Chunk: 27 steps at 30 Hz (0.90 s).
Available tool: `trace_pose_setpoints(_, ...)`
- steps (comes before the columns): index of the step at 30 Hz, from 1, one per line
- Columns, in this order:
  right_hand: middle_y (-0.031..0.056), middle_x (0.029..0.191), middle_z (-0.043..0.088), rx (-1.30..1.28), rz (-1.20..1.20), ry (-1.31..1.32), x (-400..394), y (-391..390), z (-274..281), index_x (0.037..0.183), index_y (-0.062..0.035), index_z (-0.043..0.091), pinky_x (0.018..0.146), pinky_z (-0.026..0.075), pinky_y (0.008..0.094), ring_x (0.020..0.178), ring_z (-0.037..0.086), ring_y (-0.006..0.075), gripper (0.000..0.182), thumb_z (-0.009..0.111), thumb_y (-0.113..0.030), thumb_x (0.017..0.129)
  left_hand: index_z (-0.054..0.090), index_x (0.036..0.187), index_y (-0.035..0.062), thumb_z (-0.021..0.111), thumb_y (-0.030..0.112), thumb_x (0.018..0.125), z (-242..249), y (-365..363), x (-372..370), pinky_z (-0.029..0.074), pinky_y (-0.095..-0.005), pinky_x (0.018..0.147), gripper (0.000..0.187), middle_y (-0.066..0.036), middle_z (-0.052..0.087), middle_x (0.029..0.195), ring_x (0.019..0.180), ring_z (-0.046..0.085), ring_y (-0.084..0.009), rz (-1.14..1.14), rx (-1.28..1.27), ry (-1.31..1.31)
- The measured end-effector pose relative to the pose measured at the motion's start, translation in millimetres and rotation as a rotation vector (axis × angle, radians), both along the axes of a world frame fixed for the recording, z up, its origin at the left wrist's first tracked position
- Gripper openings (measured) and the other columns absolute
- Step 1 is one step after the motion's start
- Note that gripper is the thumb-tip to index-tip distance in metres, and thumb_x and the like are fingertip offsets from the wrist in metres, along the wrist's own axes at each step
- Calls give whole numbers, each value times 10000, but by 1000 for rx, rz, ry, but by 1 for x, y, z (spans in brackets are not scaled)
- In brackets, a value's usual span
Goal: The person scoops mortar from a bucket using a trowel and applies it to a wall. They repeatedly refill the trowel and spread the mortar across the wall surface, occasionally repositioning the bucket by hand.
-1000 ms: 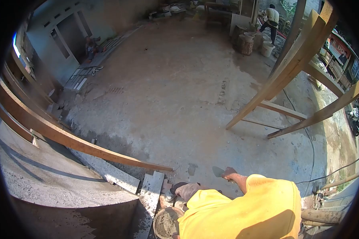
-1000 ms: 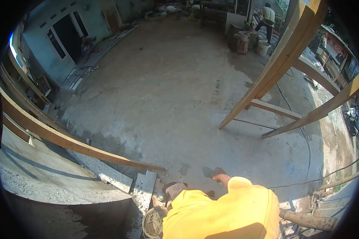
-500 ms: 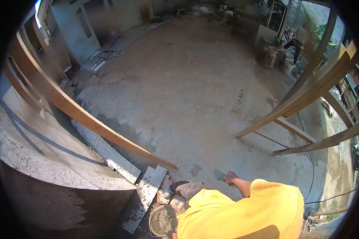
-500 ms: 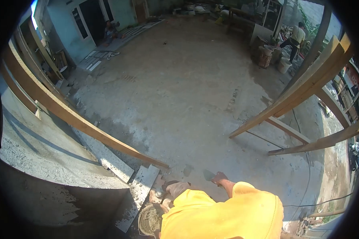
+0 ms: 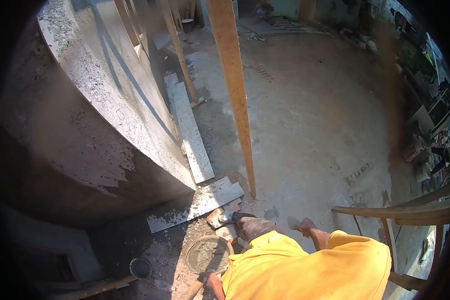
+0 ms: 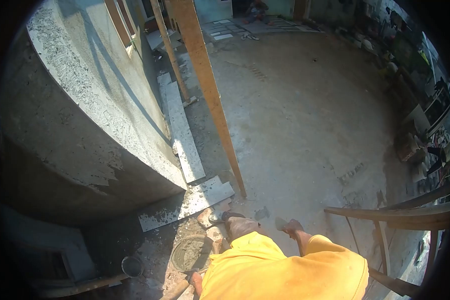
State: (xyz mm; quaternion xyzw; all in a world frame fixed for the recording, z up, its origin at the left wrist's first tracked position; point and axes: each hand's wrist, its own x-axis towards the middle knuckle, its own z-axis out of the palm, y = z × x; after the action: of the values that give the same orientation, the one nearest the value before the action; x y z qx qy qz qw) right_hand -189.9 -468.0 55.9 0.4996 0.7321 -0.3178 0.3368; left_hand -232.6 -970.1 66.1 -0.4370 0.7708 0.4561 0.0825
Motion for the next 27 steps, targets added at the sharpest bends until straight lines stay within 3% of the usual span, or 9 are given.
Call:
trace_pose_setpoints(4, 210, 1097, 787, 156, 659, 175, -96, 1, -9, 1179, -24, 744, 910, 602, 507, 1010, 761, 411, 441, 719, -338, 871, 783, 1038, -7, 721, 168, 891, 4, -2, 6, 543, -414, 811, 237, -149, 762, 907, 848, 693, -256, 56, 1, 64)
trace_pose_setpoints(6, 220, 1175, 761, 23, 736, 386, -145, -29, 23, 1281, -68, 705, 986, 566, 538, 1144, 711, 436, 478, 705, -332, 883, 786, 1034, -2, 726, 159, 888, 9, 0, 12, 544, -410, 806, 225, -143, 763, 898, 838, 694, -250, 70, -2, 124)
trace_pose_setpoints(9, 248, 1067, 747, -85, 1063, 602, -208, -101, 71, 1359, -106, 683, 875, 566, 548, 1003, 712, 453, 490, 706, -332, 924, 791, 1027, 4, 734, 146, 884, 30, 1, 24, 547, -406, 798, 209, -135, 765, 884, 824, 696, -242, 127, -41, 151)
trace_pose_setpoints(14, 227, 982, 752, -255, 1836, 633, -245, -247, 114, 1210, -95, 703, 883, 584, 524, 980, 728, 439, 432, 763, -307, 839, 798, 1015, 15, 746, 123, 877, 71, 0, 12, 551, -398, 785, 183, -122, 768, 862, 801, 700, -228, 352, -38, 118)
trace_pose_setpoints(17, 215, 940, 746, -224, 2065, 569, -262, -322, 112, 1068, -77, 750, 878, 580, 505, 962, 739, 396, 331, 762, -283, 808, 761, 921, 17, 742, 149, 868, 66, -1, 5, 538, -419, 727, 144, -119, 747, 812, 734, 672, -260, 343, -127, 145)
trace_pose_setpoints(19, 191, 879, 742, -115, 2136, 1270, -254, -335, -1, 948, -70, 754, 820, 577, 489, 899, 745, 370, 252, 764, -276, 803, 707, 809, 10, 735, 182, 852, 47, -5, 0, 509, -443, 651, 180, -121, 704, 738, 644, 616, -289, 235, -230, 218)
trace_pose_setpoints(21, 155, 846, 719, -192, 2177, 1420, -249, -335, -17, 918, -87, 749, 779, 548, 477, 855, 723, 346, 220, 763, -277, 809, 678, 765, 2, 741, 178, 834, 58, -4, -5, 480, -445, 606, 200, -119, 663, 672, 583, 564, -269, 204, -220, 280)
trace_pose_setpoints(23, 106, 841, 677, -413, 2252, 1011, -274, -347, 81, 977, -127, 733, 756, 493, 469, 830, 672, 323, 221, 758, -287, 827, 656, 719, -9, 741, 171, 814, 77, -2, -8, 450, -447, 561, 221, -113, 613, 600, 533, 524, -273, 268, -214, 270)
trace_pose_setpoints(27, 93, 862, 671, -70, 2220, 611, -306, -360, 95, 951, -126, 719, 763, 485, 489, 871, 672, 329, 224, 734, -311, 824, 694, 770, -7, 788, 172, 832, 61, -1, -4, 492, -446, 596, 211, -127, 683, 659, 595, 646, -336, 317, -213, 276)
